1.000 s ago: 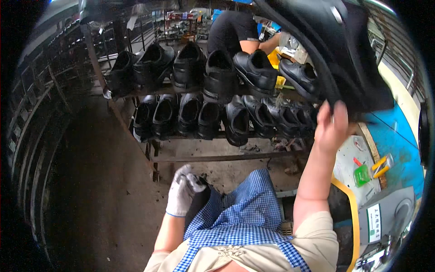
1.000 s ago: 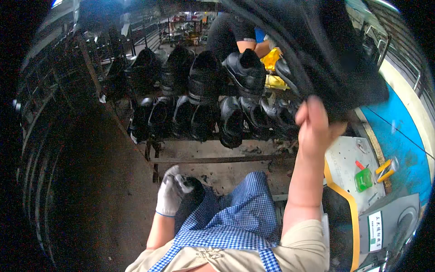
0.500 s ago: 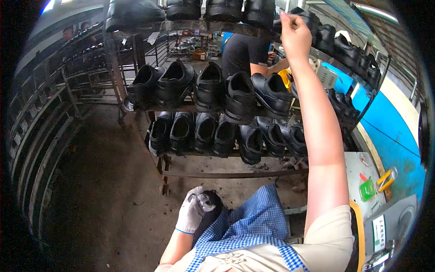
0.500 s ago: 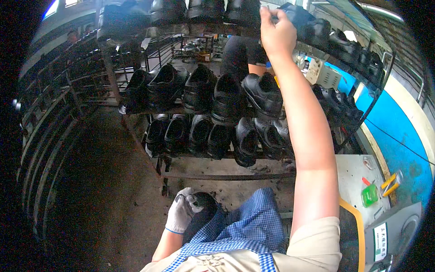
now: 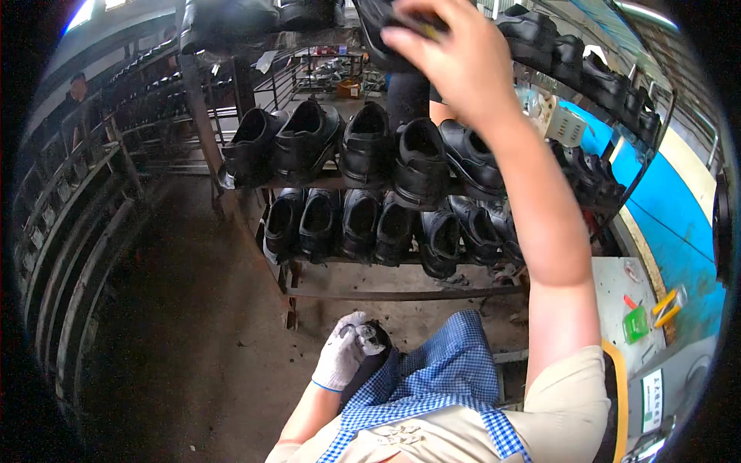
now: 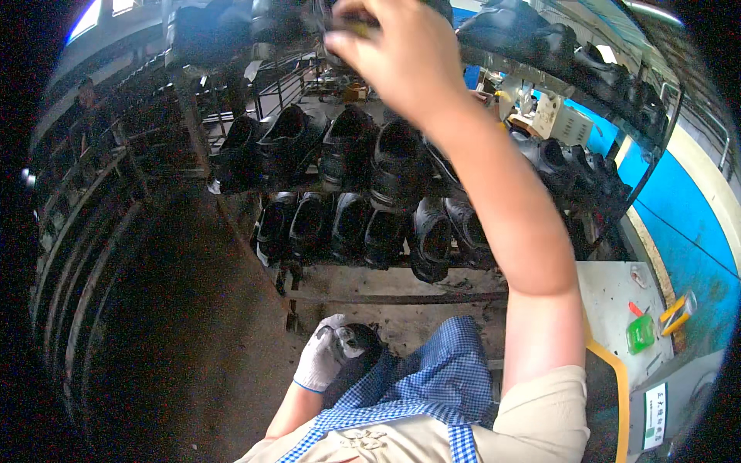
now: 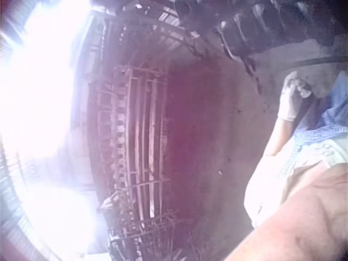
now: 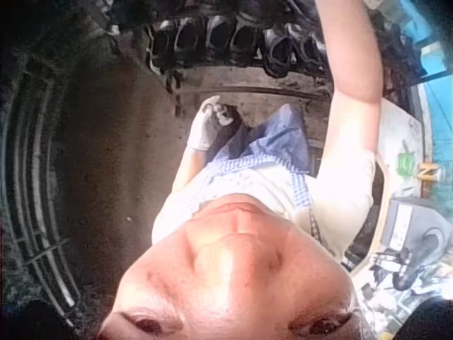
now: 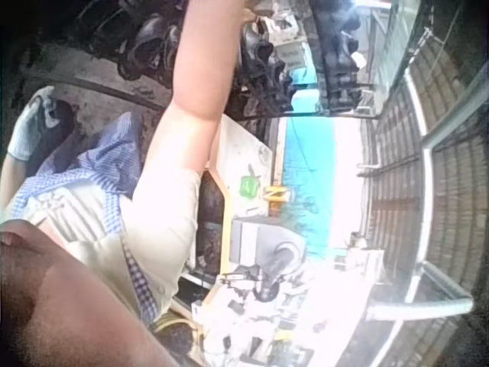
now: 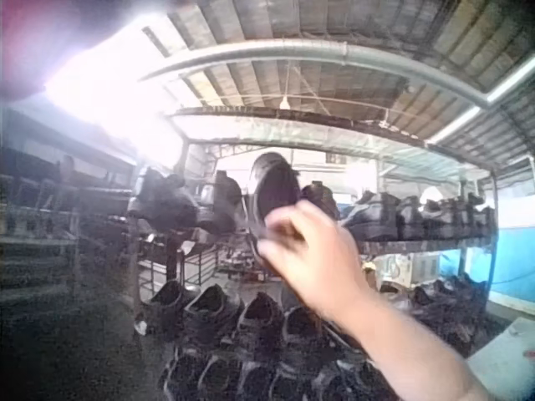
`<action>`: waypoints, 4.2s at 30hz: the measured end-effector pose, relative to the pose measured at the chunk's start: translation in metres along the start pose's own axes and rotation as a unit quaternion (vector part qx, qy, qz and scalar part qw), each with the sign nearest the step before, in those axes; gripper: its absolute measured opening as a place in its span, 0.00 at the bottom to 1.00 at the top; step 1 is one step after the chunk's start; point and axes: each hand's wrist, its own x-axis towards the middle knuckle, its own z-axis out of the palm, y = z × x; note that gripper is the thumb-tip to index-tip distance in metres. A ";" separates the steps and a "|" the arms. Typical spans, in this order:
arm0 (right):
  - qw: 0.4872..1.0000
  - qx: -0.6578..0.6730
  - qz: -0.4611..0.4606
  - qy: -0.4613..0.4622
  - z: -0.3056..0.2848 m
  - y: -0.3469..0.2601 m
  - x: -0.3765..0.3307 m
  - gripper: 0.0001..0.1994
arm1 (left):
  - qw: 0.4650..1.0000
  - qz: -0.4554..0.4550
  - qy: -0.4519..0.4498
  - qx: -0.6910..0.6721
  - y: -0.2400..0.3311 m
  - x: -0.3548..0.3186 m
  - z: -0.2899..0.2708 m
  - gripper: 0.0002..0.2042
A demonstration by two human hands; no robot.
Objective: The person repeatedly picks up black shoes from a nearby rack and uses a small knife to trim excess material along the sole edges. After trimming each shoe, the person places it back on the rack and repeats the process with the next shoe.
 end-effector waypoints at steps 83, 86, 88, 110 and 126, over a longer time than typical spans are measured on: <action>0.743 0.409 0.390 -0.357 -0.112 -0.111 -0.402 0.52 | 0.951 0.176 0.255 -0.014 0.019 0.043 0.000 0.35; 0.831 0.386 0.256 -0.308 -0.100 -0.122 -0.396 0.52 | 0.939 0.149 0.309 0.007 0.006 0.047 0.004 0.34; 0.817 0.422 0.242 -0.309 -0.099 -0.121 -0.384 0.51 | 0.956 0.130 0.256 -0.057 -0.001 0.049 -0.022 0.31; 0.513 0.503 0.682 -0.134 -0.103 -0.062 -0.324 0.41 | 0.962 0.089 0.162 0.201 0.006 -0.011 -0.023 0.28; 0.951 0.225 0.105 0.182 0.014 0.007 -0.008 0.30 | 0.992 0.033 0.071 0.095 -0.011 -0.023 -0.040 0.20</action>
